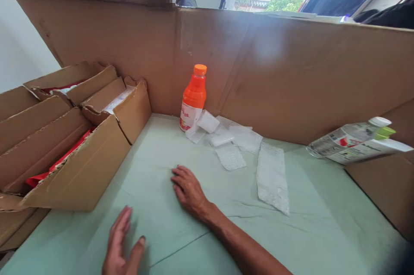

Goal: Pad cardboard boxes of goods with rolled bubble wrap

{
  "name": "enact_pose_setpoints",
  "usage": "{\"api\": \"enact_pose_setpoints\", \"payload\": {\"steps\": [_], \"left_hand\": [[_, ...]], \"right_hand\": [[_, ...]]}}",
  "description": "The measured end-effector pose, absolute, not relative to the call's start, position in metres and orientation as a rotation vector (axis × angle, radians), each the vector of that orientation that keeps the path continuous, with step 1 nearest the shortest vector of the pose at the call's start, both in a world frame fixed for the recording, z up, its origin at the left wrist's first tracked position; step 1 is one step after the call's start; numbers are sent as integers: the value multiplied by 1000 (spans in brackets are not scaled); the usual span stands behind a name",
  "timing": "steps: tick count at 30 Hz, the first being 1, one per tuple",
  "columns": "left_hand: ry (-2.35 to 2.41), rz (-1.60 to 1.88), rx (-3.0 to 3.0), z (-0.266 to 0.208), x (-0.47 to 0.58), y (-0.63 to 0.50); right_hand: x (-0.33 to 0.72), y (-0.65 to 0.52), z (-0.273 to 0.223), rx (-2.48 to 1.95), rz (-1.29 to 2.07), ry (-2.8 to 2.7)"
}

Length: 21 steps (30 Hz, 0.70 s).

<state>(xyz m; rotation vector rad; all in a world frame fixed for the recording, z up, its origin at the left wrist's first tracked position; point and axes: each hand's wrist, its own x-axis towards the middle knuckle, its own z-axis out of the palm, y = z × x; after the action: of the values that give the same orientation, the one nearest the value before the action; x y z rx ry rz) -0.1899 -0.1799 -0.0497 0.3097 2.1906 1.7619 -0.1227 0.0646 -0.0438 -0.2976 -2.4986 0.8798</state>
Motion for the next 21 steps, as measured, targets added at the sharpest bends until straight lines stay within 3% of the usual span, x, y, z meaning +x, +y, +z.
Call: {"api": "enact_pose_setpoints", "payload": {"steps": [4, 9, 13, 21], "left_hand": [[2088, 1565, 910, -23, -166, -100], [2041, 1481, 1356, -22, -155, 4], [2077, 1510, 1403, -44, -154, 36], [2041, 1571, 1367, -49, -156, 33]], "right_hand": [[-94, 100, -47, -491, 848, -2376], [-75, 120, -48, -741, 1079, -2019], [-73, 128, -48, -857, 1183, -1830], [-74, 119, -48, -804, 1127, -1993]]}}
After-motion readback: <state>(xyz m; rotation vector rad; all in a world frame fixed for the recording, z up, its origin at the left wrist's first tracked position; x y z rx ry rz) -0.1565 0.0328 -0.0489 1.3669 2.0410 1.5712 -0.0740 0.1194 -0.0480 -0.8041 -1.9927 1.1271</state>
